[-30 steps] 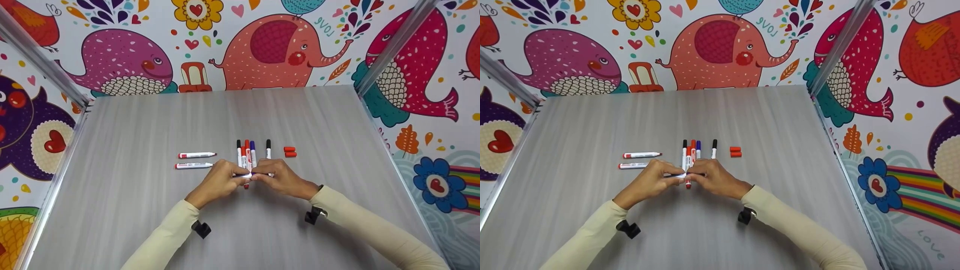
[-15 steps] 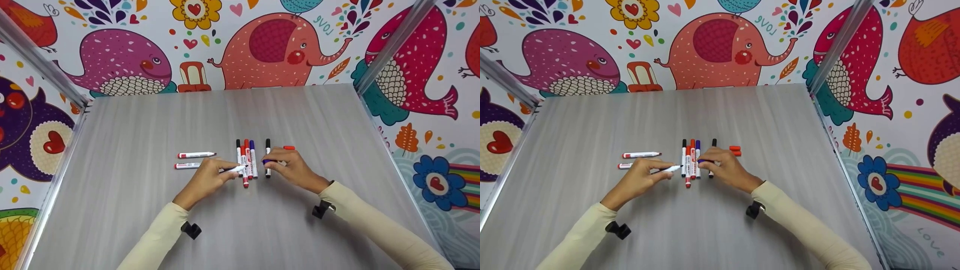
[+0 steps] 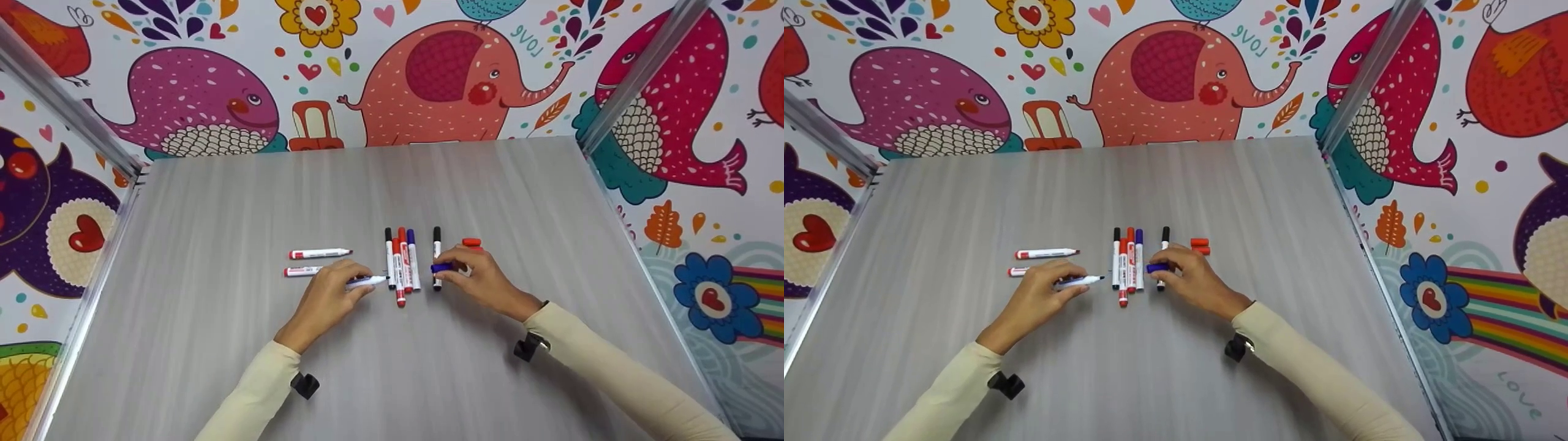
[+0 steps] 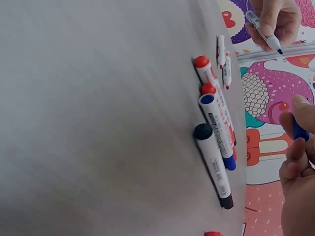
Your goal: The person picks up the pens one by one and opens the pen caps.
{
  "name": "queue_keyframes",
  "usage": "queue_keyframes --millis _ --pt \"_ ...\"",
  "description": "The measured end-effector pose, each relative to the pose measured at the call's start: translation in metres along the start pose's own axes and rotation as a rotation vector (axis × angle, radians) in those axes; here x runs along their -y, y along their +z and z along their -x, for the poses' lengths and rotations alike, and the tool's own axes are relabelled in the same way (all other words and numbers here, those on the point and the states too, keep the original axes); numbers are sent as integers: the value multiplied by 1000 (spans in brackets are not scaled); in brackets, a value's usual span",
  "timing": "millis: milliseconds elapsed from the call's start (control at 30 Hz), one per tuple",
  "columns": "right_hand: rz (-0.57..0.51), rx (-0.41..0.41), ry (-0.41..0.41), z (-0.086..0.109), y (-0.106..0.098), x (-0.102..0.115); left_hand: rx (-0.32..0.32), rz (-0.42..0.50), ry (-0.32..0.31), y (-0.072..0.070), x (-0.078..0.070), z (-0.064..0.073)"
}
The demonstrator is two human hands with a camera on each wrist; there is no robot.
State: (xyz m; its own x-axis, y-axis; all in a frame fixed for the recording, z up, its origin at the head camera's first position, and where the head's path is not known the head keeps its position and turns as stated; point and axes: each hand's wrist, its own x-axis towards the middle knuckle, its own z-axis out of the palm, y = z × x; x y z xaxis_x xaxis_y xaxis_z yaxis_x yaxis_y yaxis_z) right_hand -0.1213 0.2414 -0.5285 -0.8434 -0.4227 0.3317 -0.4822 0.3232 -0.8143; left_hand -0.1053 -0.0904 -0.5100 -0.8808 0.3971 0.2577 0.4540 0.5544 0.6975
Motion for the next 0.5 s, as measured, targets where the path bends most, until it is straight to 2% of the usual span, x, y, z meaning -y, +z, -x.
queue_keyframes --millis 100,333,500 --pt "-7 1 -1 2 -2 -4 -29 -20 -3 -1 6 5" --pt "1 -54 -97 7 -5 -20 -78 -59 19 0 20 16" --pt "18 -81 -95 12 -10 -31 -105 -106 48 0 32 25"
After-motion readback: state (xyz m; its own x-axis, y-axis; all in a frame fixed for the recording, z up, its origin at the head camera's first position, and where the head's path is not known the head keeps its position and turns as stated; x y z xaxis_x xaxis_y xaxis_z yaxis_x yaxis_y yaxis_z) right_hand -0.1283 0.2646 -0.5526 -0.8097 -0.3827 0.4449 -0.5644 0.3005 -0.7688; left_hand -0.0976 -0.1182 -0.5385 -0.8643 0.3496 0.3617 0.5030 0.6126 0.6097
